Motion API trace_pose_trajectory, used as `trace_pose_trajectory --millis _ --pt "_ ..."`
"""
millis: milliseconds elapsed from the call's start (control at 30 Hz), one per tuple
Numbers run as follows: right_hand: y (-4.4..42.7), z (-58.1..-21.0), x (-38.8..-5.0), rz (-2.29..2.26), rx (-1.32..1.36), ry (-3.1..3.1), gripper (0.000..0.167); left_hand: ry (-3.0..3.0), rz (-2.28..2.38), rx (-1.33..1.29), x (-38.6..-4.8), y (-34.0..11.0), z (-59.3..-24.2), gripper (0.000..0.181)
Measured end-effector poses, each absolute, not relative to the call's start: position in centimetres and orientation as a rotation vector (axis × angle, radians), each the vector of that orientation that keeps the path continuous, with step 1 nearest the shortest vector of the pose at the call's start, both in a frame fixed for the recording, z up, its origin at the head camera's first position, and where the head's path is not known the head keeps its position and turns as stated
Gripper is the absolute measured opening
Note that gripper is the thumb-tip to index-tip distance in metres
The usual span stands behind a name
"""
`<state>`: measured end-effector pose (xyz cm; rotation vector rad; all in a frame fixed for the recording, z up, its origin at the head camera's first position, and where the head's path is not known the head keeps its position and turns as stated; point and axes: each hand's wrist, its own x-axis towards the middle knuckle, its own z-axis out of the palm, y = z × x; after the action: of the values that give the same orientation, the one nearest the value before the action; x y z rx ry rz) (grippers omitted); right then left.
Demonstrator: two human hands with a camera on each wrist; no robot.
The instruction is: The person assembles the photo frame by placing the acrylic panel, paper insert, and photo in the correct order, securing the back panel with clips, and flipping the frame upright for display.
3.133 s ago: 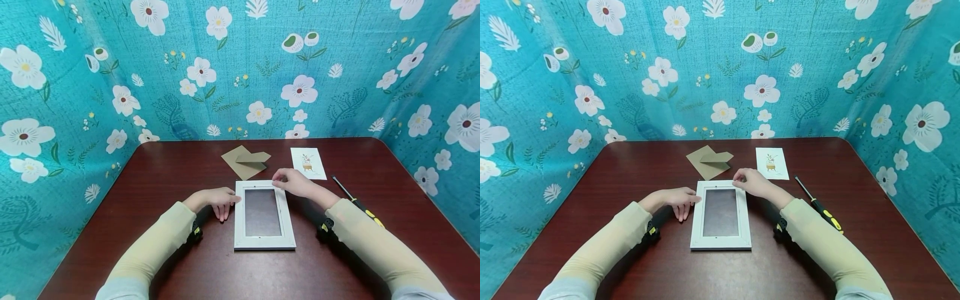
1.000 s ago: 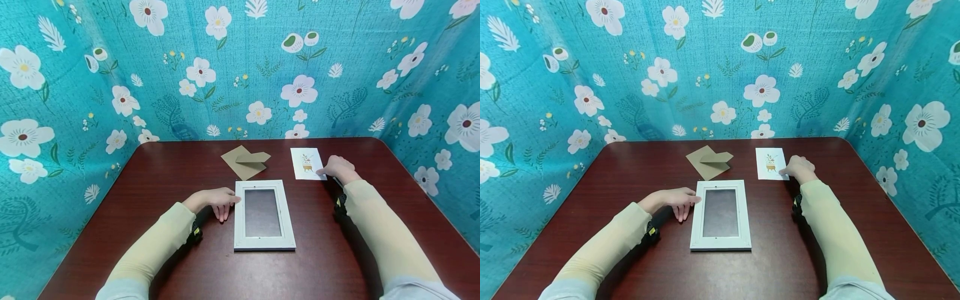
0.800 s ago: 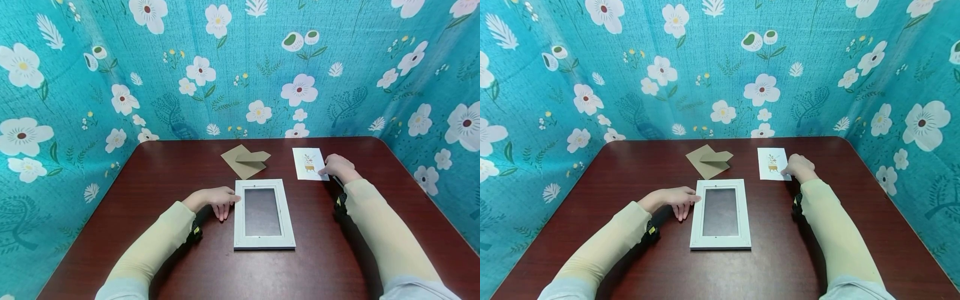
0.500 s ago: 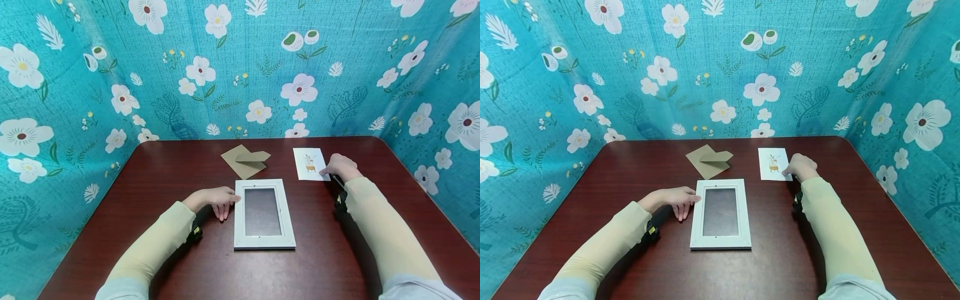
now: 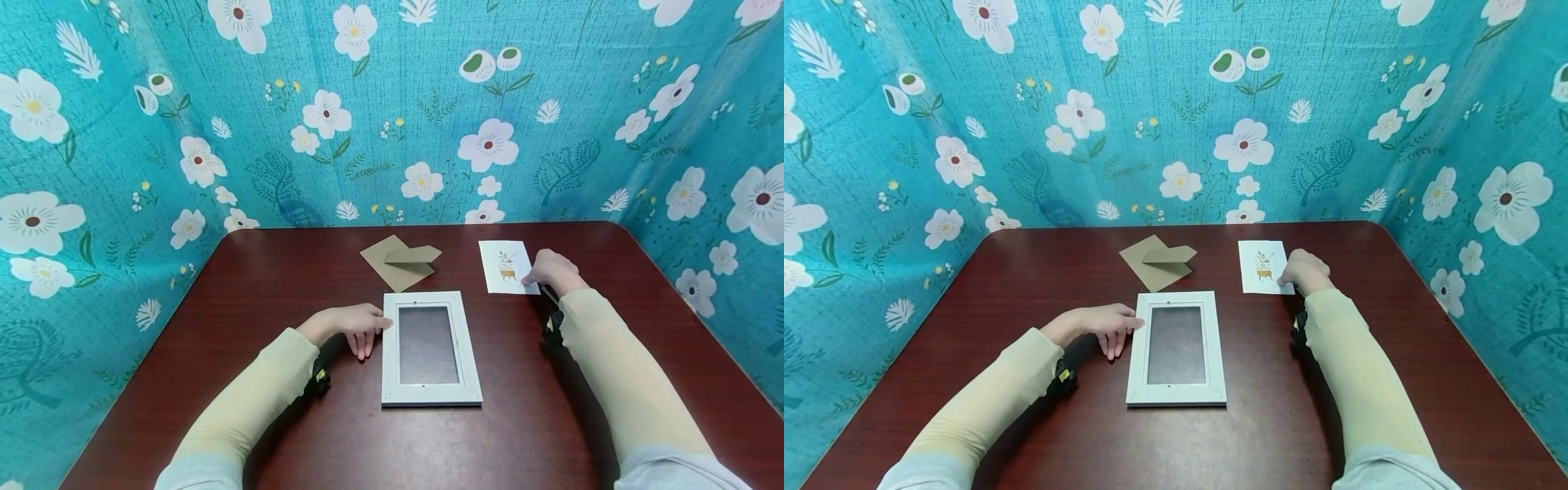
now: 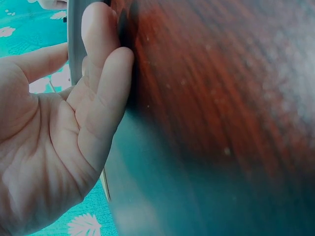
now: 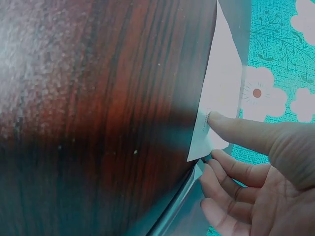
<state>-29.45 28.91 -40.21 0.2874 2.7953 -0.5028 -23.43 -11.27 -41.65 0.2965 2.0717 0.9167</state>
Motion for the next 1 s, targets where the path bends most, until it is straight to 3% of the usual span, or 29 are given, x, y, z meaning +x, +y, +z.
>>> trace_pose_trajectory --millis 467,1000 --pt "28.2 -40.3 -29.0 -0.569 0.187 2.819 0.041 2.08 0.912 0.298 -23.4 -11.4 -41.6 0.033" --pt "27.5 -40.4 -29.1 -0.507 0.31 2.796 0.065 2.081 0.923 0.32 -23.1 -11.3 -41.6 0.034"
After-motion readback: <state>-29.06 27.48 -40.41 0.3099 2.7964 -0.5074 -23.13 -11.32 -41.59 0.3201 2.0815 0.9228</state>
